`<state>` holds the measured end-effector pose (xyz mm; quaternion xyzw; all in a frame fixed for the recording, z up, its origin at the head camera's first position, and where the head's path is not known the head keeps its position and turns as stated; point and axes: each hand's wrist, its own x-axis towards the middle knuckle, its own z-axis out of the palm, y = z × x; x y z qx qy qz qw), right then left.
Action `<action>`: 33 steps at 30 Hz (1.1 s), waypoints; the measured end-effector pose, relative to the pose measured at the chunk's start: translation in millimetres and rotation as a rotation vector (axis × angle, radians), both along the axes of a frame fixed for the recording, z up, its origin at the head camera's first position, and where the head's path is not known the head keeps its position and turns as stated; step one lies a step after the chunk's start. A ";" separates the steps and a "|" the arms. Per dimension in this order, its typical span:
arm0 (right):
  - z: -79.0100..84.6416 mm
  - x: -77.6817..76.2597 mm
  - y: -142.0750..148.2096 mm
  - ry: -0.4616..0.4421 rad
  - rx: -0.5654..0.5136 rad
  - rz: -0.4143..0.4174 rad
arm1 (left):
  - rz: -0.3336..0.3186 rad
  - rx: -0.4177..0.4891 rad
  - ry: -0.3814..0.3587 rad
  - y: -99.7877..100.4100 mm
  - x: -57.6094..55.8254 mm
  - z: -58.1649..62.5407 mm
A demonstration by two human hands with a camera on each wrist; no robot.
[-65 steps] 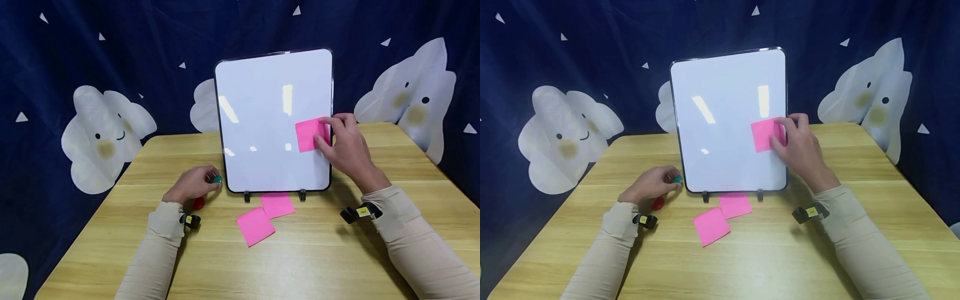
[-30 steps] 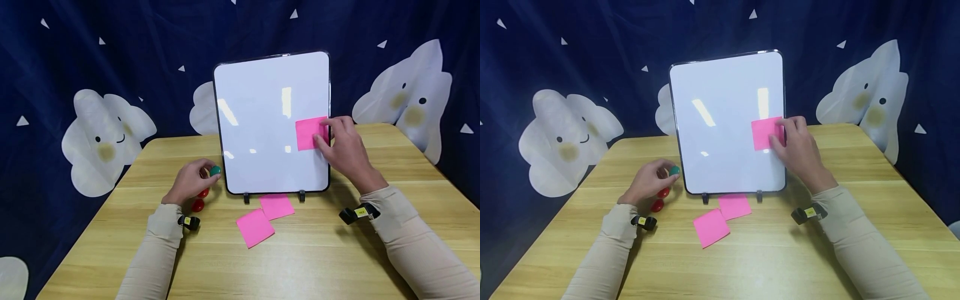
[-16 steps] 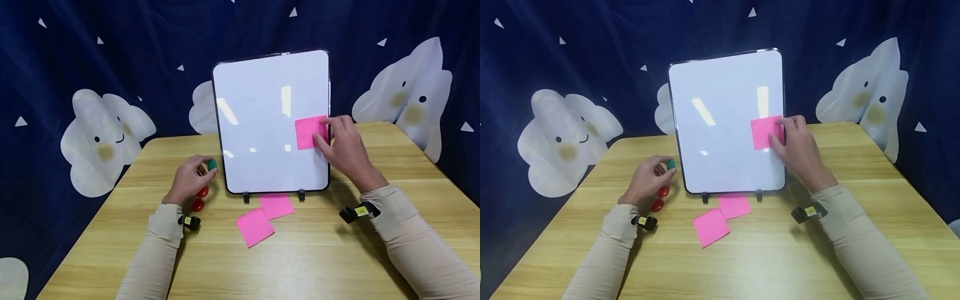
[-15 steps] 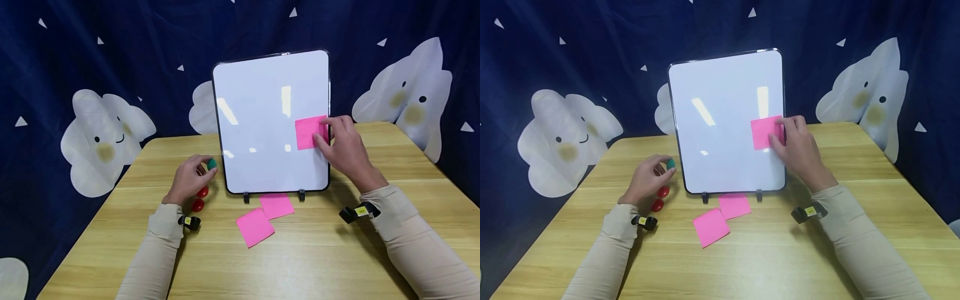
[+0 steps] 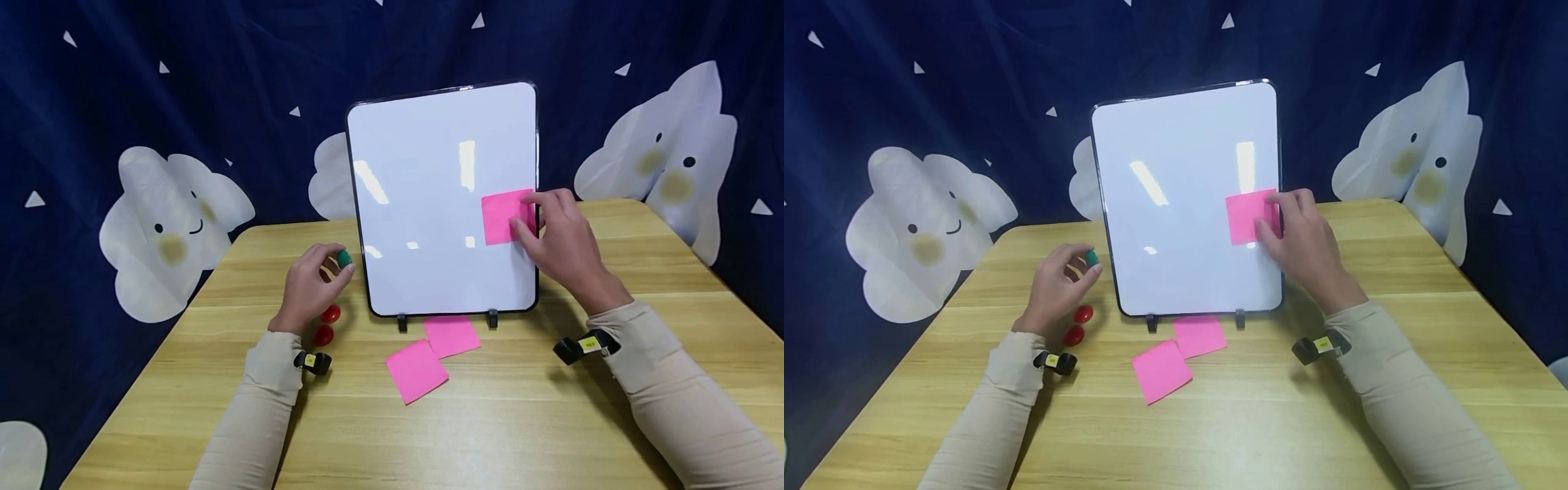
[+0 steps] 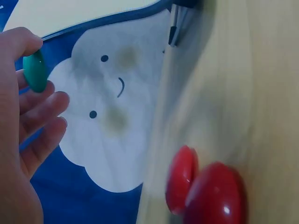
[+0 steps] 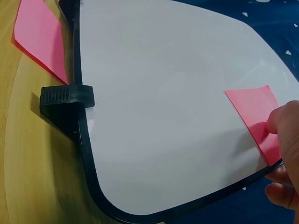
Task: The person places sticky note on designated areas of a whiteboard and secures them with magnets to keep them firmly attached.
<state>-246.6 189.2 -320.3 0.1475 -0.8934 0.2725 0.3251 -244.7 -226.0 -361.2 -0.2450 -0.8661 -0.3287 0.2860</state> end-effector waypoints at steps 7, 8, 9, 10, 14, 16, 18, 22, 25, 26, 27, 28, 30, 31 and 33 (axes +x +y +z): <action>-2.9 -2.9 0.2 0.033 -0.002 0.015 | 0.003 0.003 0.041 3.4 1.9 6.1; -3.2 -3.2 0.4 0.042 -0.003 0.018 | 0.003 0.005 0.046 4.4 1.9 7.0; -3.5 -3.4 0.4 0.047 -0.003 0.018 | 0.004 0.006 0.052 5.7 1.9 8.1; -3.7 -3.5 0.6 0.052 -0.003 0.017 | 0.004 0.006 0.058 7.3 1.7 9.4; -4.3 -3.4 0.8 0.057 0.000 0.005 | -0.004 0.006 0.092 15.0 1.2 15.3; -4.7 -3.2 0.5 0.053 0.000 -0.001 | -0.006 0.000 0.112 19.3 0.7 18.2; -4.8 -3.1 0.6 0.052 0.000 -0.004 | -0.012 -0.007 0.130 24.1 0.1 21.4; -5.6 -3.0 0.6 0.045 -0.003 -0.012 | -0.018 -0.027 0.162 32.8 -0.5 27.6; -5.4 -2.8 0.2 0.034 -0.002 -0.017 | -0.020 -0.037 0.182 37.8 -0.8 30.8; -5.2 -2.7 0.0 0.031 -0.002 -0.018 | -0.020 -0.040 0.185 39.5 -0.8 31.7; -5.2 -2.5 -0.1 0.030 -0.002 -0.019 | -0.018 -0.045 0.186 41.1 -0.8 32.4; -5.1 -2.4 -0.1 0.029 -0.002 -0.020 | -0.017 -0.050 0.187 42.7 -0.9 33.1; -5.0 -2.3 0.0 0.032 -0.002 -0.020 | -0.020 -0.060 0.189 46.1 -1.1 34.1; -5.0 -2.3 0.1 0.034 -0.002 -0.020 | -0.021 -0.067 0.188 47.9 -1.1 34.8; -4.9 -2.2 0.4 0.038 -0.001 -0.022 | -0.024 -0.075 0.189 51.2 -1.3 35.8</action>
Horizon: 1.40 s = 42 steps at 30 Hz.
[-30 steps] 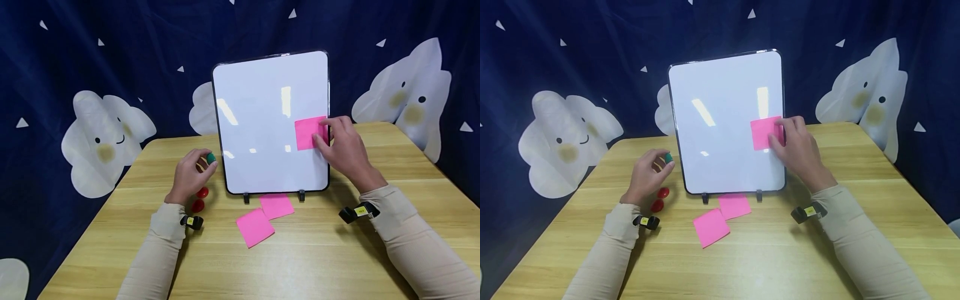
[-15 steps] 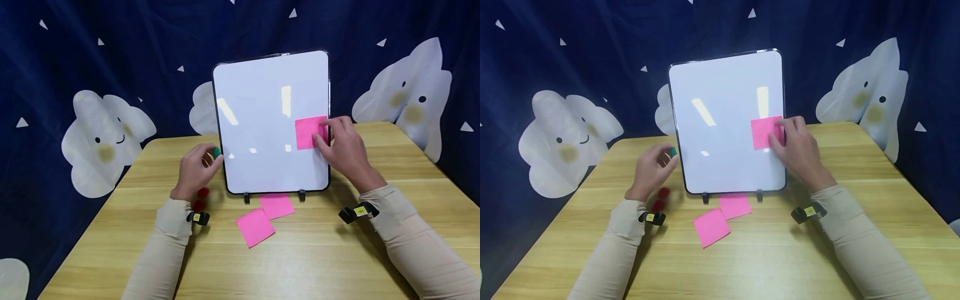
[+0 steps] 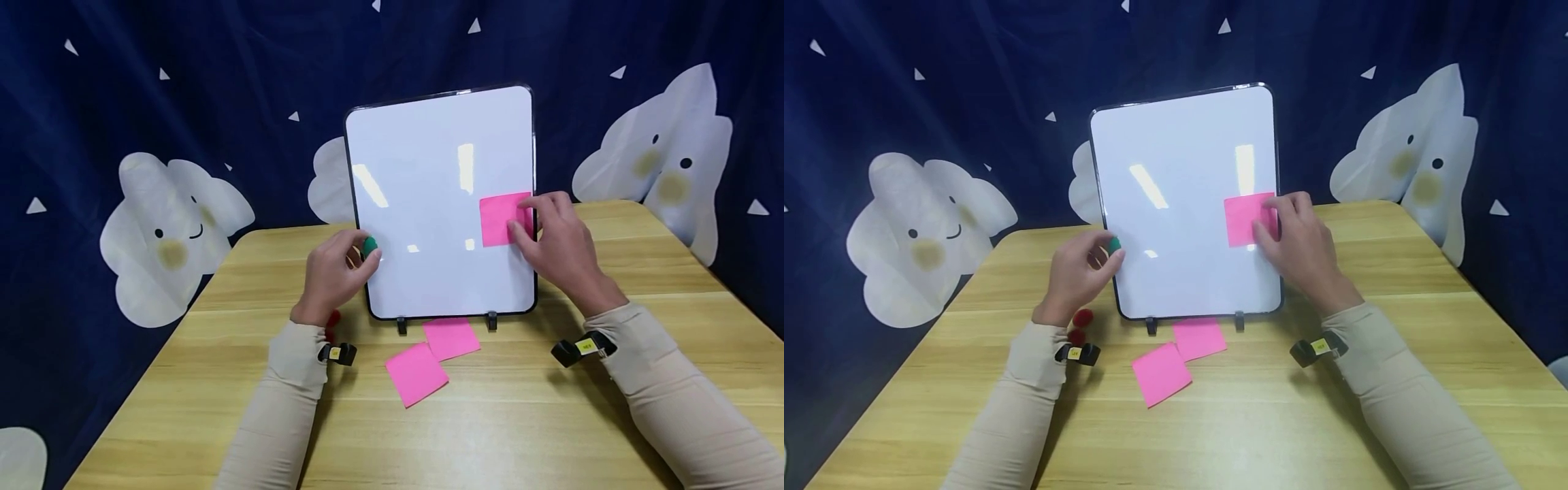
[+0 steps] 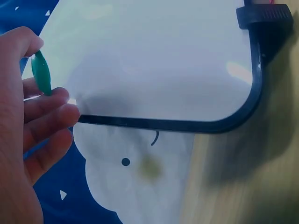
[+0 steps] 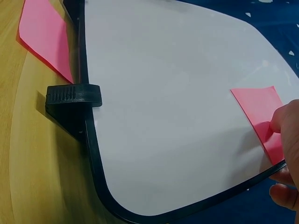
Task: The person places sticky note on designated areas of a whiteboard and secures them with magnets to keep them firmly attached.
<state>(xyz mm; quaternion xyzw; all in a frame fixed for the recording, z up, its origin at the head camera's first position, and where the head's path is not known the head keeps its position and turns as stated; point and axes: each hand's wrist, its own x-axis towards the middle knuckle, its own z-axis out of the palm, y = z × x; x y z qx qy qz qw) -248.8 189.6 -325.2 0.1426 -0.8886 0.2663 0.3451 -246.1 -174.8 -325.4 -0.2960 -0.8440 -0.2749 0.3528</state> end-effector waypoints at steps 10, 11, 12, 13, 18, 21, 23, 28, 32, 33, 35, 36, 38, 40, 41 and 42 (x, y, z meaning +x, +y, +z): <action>-0.3 0.4 -0.3 -0.004 -0.037 0.016 | -0.026 -0.017 0.012 13.8 -3.2 0.0; -0.3 0.5 -0.6 -0.009 -0.044 0.018 | -0.030 -0.017 0.011 14.9 -3.1 -0.1; -0.2 0.6 -1.0 -0.014 -0.049 0.020 | -0.033 -0.018 0.009 15.8 -2.9 -0.5; 0.0 0.7 -1.4 -0.020 -0.051 0.019 | -0.035 -0.019 0.007 16.4 -2.6 -0.7; 0.1 1.1 -2.5 -0.029 -0.050 0.016 | -0.038 -0.020 0.006 18.7 -2.0 -2.0; 0.2 1.1 -2.4 -0.016 -0.049 0.016 | -0.049 -0.019 0.010 20.8 -2.8 -1.8; 0.0 1.2 -2.1 -0.008 -0.049 0.016 | -0.061 -0.017 0.010 22.8 -3.2 -1.4; -0.9 1.3 -0.9 0.006 -0.057 0.021 | -0.079 -0.007 -0.004 29.6 -4.4 -1.0; -1.9 0.6 0.2 0.021 -0.065 0.033 | -0.085 0.001 -0.020 35.7 -4.8 -1.2; -2.1 0.3 0.4 0.025 -0.064 0.035 | -0.084 0.002 -0.022 37.1 -4.8 -1.2; -2.5 -0.3 0.7 0.031 -0.062 0.039 | -0.080 0.001 -0.019 39.7 -4.4 -0.7; -2.6 -0.6 0.8 0.032 -0.059 0.040 | -0.079 0.001 -0.014 41.0 -4.3 -0.2; -2.8 -1.1 1.0 0.032 -0.059 0.042 | -0.082 0.005 -0.006 43.5 -4.5 0.9; -3.0 -1.5 1.4 0.032 -0.061 0.042 | -0.098 0.011 0.003 46.2 -5.2 2.4; -3.1 -1.6 1.7 0.035 -0.060 0.042 | -0.108 0.014 0.007 47.6 -5.8 3.0; -3.2 -1.7 2.1 0.037 -0.059 0.041 | -0.122 0.019 0.009 49.1 -6.5 3.7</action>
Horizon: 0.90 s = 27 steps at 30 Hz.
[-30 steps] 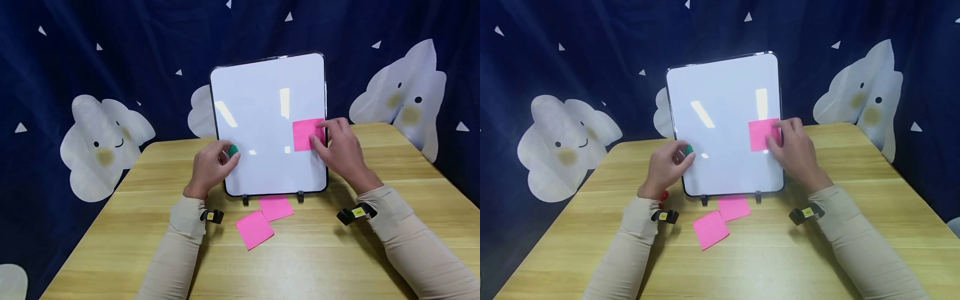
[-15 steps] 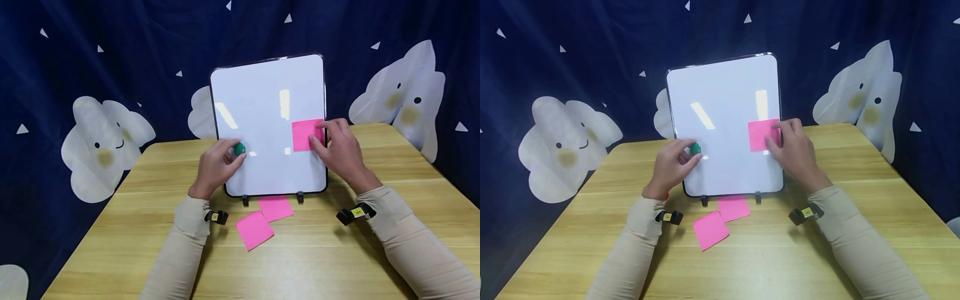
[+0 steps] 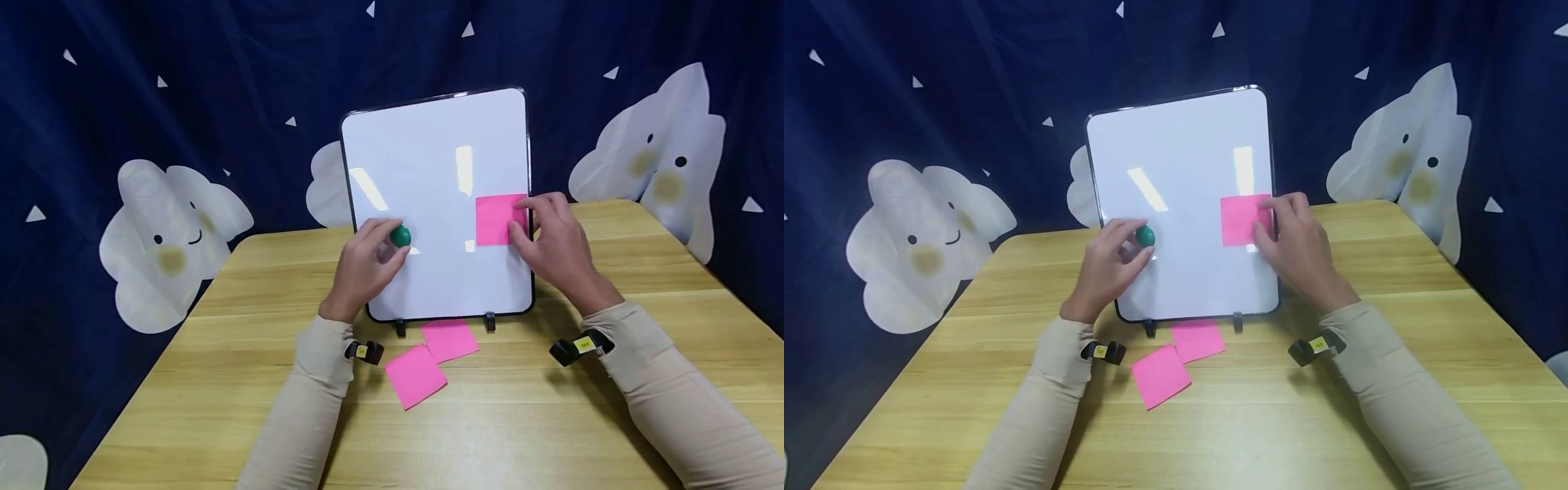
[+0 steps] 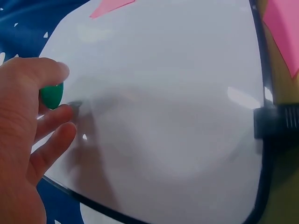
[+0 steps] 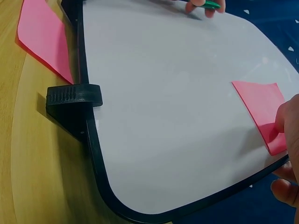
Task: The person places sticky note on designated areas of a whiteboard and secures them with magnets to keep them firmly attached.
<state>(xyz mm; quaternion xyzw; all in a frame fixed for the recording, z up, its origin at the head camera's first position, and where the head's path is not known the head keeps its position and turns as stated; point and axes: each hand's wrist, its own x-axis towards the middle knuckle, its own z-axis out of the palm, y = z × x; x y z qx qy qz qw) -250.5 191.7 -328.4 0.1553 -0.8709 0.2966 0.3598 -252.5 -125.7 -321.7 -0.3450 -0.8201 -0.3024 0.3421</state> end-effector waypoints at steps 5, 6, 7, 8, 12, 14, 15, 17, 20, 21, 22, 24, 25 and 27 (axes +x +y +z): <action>-0.5 -0.2 1.3 -0.004 -0.002 0.006 | -0.041 0.016 -0.004 6.8 -2.0 1.8; -0.7 -0.2 1.4 -0.006 -0.003 0.010 | -0.046 0.018 -0.005 8.1 -2.1 2.2; -0.9 -0.2 1.5 -0.006 -0.005 0.014 | -0.048 0.020 -0.009 9.5 -2.3 2.3; -1.2 -0.2 1.7 -0.007 -0.006 0.018 | -0.050 0.021 -0.011 10.8 -2.3 2.6; -2.5 -0.8 2.5 0.005 -0.010 0.033 | -0.046 0.011 -0.008 16.2 -4.5 2.7; -3.4 -1.3 2.9 0.009 -0.012 0.038 | -0.040 0.003 -0.009 19.2 -5.3 2.6; -3.7 -1.5 3.1 0.009 -0.013 0.040 | -0.037 -0.002 -0.010 20.8 -5.8 2.7; -4.5 -1.9 3.5 0.011 -0.013 0.042 | -0.042 -0.004 -0.015 24.1 -5.9 3.6; -5.3 -2.0 4.4 0.020 -0.010 0.042 | -0.059 -0.001 -0.025 29.0 -5.7 5.2; -5.4 -2.1 4.7 0.026 -0.008 0.042 | -0.066 0.004 -0.028 30.6 -5.8 5.7; -5.3 -2.3 4.9 0.032 -0.007 0.043 | -0.074 0.009 -0.032 32.4 -5.9 6.1; -5.0 -2.4 5.2 0.043 -0.005 0.044 | -0.082 0.015 -0.035 35.9 -6.3 6.6; -4.8 -2.6 5.3 0.047 -0.006 0.045 | -0.082 0.014 -0.037 37.8 -6.7 6.7; -4.4 -3.2 5.2 0.053 -0.004 0.049 | -0.076 0.011 -0.035 41.7 -6.9 6.9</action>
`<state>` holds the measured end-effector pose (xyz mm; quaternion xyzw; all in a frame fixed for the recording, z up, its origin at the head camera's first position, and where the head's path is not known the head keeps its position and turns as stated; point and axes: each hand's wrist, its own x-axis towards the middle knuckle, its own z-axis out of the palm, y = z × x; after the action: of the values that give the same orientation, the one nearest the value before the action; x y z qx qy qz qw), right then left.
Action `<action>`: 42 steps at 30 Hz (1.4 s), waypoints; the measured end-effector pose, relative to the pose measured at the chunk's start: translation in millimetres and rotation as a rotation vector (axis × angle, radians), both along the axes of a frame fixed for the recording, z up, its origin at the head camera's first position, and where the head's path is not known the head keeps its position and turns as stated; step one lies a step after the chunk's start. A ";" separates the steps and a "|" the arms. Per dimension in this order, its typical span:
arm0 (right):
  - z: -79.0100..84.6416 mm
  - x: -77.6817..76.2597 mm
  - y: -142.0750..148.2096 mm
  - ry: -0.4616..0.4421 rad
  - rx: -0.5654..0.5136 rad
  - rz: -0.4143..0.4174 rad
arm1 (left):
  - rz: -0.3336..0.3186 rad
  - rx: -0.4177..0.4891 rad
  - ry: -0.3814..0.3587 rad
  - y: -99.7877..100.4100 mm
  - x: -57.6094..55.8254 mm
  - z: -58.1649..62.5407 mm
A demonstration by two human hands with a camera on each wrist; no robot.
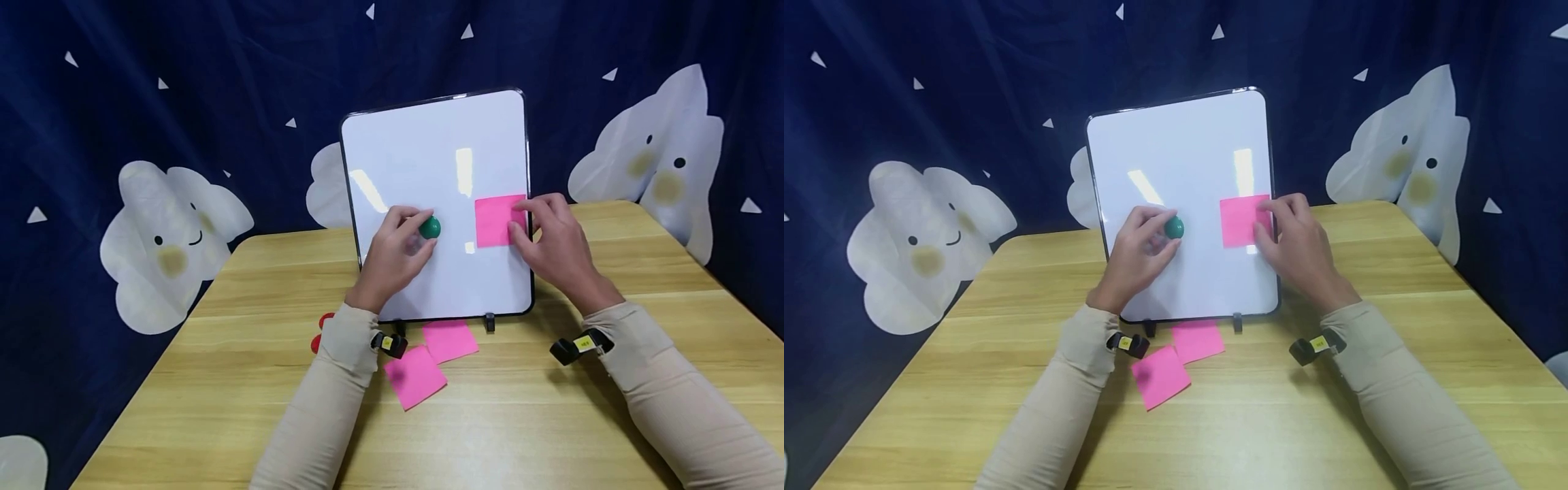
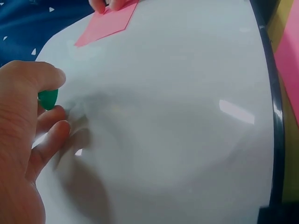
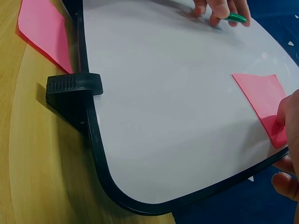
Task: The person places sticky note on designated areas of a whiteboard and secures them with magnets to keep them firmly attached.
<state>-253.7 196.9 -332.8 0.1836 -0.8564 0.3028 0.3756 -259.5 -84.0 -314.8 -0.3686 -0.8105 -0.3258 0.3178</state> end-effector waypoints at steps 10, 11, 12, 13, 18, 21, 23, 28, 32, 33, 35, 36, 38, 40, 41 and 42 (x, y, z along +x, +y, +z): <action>0.2 -1.7 -0.9 0.003 0.000 0.013 | 0.038 -0.042 0.044 17.5 2.0 3.5; 0.2 -2.0 -1.1 0.000 0.003 0.013 | 0.042 -0.043 0.046 18.5 1.9 4.0; 0.1 -2.1 -1.2 -0.004 0.005 0.012 | 0.043 -0.043 0.047 19.4 1.8 4.5; 0.0 -2.3 -1.2 -0.006 0.007 0.011 | 0.042 -0.040 0.046 20.4 1.6 4.9; -0.9 -2.6 -0.3 -0.006 0.010 0.004 | 0.019 -0.034 0.035 27.5 -0.2 7.7; -1.4 -2.4 0.4 -0.005 0.014 0.004 | 0.014 -0.036 0.041 33.6 -1.2 10.9; -1.6 -2.1 1.0 -0.004 0.016 0.004 | 0.021 -0.044 0.054 38.2 -1.6 13.6; -2.1 -0.7 2.0 0.004 0.028 -0.004 | 0.070 -0.094 0.094 50.7 -3.4 18.3; -1.9 0.1 1.5 0.009 0.041 0.003 | 0.115 -0.127 0.108 57.1 -4.0 18.7; -1.7 0.3 1.3 0.011 0.043 0.006 | 0.125 -0.133 0.112 58.2 -4.0 19.0; -1.2 0.6 1.1 0.012 0.044 0.008 | 0.134 -0.140 0.116 60.4 -4.2 20.2; -0.9 0.8 1.2 0.014 0.043 0.009 | 0.138 -0.147 0.121 61.6 -4.5 21.2; -0.2 1.1 1.7 0.016 0.041 0.009 | 0.158 -0.178 0.138 64.0 -5.5 23.3; 0.0 1.5 2.4 0.018 0.039 0.007 | 0.183 -0.220 0.164 66.6 -6.8 25.4; -0.1 1.6 2.8 0.020 0.038 0.008 | 0.196 -0.238 0.178 68.0 -7.2 26.4; -0.4 1.6 3.1 0.021 0.037 0.007 | 0.209 -0.256 0.193 69.2 -7.5 27.3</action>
<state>-252.1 200.0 -333.2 0.1970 -0.8572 0.2863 0.3801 -267.0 -14.7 -287.6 -0.3495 -0.8449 -0.1487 0.3766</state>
